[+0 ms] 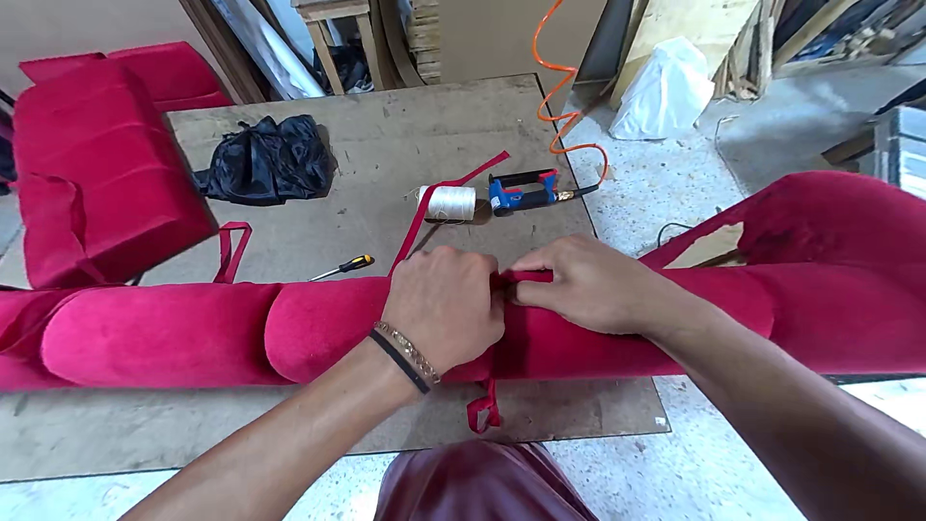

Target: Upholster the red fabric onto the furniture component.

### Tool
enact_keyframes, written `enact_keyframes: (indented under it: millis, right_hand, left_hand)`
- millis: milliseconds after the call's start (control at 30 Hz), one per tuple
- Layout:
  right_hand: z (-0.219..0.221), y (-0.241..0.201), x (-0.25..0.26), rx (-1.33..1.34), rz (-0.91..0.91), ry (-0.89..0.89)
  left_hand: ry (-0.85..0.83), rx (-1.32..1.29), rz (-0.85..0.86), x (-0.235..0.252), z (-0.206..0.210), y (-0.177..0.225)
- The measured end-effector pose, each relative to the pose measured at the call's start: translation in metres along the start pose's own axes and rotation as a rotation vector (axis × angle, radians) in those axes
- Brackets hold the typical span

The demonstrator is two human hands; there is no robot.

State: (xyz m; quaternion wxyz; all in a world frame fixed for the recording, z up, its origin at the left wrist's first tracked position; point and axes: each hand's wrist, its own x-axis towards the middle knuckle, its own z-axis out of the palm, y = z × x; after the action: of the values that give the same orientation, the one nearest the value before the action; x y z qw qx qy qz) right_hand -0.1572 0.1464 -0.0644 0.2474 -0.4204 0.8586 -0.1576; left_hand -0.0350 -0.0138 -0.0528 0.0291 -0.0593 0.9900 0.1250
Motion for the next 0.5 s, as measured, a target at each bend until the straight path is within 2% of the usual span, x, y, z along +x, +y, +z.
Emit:
enact_keyframes:
  millis: [267,500]
  right_hand:
    - [-0.005,0.000,0.012,0.077,0.026,-0.021]
    - [-0.005,0.003,0.014,0.125,0.029,0.002]
  left_hand:
    - [-0.198,-0.163,-0.025,0.034,-0.013,-0.016]
    - [-0.084,-0.114,0.051,0.032,-0.016,-0.001]
